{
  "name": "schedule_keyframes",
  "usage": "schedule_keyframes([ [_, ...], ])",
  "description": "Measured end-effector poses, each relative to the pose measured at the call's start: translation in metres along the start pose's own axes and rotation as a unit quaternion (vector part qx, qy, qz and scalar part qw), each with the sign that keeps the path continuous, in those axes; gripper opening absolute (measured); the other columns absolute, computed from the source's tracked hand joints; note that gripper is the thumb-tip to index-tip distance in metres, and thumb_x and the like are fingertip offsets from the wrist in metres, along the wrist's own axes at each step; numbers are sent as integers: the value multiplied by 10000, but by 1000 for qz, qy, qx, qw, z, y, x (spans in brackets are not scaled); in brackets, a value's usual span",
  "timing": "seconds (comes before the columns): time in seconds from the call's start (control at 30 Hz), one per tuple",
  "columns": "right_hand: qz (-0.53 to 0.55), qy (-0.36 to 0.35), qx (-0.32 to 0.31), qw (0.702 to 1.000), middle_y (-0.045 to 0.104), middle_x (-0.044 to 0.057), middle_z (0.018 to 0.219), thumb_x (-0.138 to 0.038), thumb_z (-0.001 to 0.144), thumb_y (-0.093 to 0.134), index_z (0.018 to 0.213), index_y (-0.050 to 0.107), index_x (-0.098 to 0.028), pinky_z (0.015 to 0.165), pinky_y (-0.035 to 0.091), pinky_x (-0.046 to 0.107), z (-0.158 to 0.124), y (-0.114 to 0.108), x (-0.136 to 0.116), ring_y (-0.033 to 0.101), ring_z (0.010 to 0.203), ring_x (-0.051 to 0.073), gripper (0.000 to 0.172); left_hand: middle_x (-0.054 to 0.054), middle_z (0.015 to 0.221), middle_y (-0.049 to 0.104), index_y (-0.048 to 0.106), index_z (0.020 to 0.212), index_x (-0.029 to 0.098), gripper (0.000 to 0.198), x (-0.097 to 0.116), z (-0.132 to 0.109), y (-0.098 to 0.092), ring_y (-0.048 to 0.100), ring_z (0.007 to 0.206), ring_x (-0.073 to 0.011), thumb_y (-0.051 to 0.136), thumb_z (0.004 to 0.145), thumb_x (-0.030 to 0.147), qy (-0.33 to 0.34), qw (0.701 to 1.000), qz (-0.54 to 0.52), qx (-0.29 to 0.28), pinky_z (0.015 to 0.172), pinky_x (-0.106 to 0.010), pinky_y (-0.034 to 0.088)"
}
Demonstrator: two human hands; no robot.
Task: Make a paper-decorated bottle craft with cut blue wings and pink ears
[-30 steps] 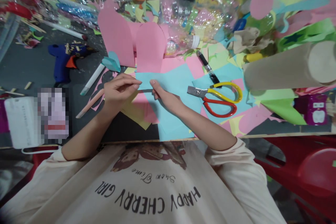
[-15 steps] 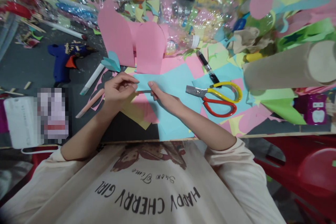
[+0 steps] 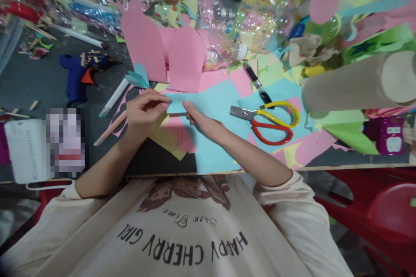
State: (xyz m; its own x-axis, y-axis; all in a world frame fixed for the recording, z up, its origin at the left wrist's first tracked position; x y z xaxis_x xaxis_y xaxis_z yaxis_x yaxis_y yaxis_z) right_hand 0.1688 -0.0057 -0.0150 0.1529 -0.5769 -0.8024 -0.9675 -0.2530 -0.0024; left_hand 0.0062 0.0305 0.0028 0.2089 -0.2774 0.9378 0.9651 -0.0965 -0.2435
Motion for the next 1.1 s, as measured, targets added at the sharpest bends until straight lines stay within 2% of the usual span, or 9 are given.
schedule_keyframes([
  [0.4,4,-5,14,1000,470,-29,630,-799,759,470,574,460,-230,771,415,317,2,-4,7,470,658,134,598,-25,886,730,773,908,235,153,2,-2,0,672,822,-129,677,797,193,20,1000,11,10,673,-223,549],
  [0.57,2,4,24,1000,483,-30,622,-814,754,458,577,486,-225,755,407,309,3,-6,11,471,654,131,615,-44,1062,690,740,1052,249,262,-4,-2,-1,601,656,-62,721,793,284,-7,1000,9,-5,631,-198,530],
  [0.63,4,7,23,1000,481,-31,621,-807,755,464,574,487,-225,749,403,307,3,-6,11,470,649,128,610,-44,1095,670,721,1089,261,300,-6,-2,-1,571,625,-44,725,794,309,4,1000,-1,0,622,-191,522],
  [0.77,1,2,28,1000,475,-32,631,-777,790,450,576,485,-224,772,394,309,1,-6,8,479,661,126,594,-29,994,677,749,960,262,170,-3,-2,0,623,761,-95,705,798,287,47,999,-16,10,670,-217,533],
  [0.87,0,-6,24,1000,460,-34,622,-781,792,440,575,465,-227,778,398,310,1,-6,5,472,656,127,595,-24,844,689,757,822,240,92,0,-1,4,638,813,-132,667,806,250,21,999,2,-36,684,-244,534],
  [0.97,6,-14,20,1000,459,-35,612,-799,772,451,582,455,-227,767,406,306,1,-5,4,472,651,126,602,-17,787,695,753,808,226,119,4,-1,6,641,778,-126,640,802,188,4,998,-1,-68,660,-235,525],
  [1.1,3,-8,35,999,491,-39,593,-807,764,457,585,487,-223,743,417,296,2,-7,6,495,640,119,611,-17,809,715,753,823,217,119,6,-1,5,660,799,-125,655,796,155,6,998,-17,-63,676,-221,530],
])
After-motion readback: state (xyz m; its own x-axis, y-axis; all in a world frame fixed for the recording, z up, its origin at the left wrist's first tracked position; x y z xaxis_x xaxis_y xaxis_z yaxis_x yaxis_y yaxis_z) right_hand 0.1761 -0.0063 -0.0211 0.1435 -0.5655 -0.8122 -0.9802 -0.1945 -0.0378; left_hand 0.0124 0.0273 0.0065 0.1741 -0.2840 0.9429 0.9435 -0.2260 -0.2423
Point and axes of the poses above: each hand's wrist, its own z-axis towards the middle knuckle, its own y-axis out of the palm, x = y × z, the point moved 4 cm from there along z, towards the middle knuckle
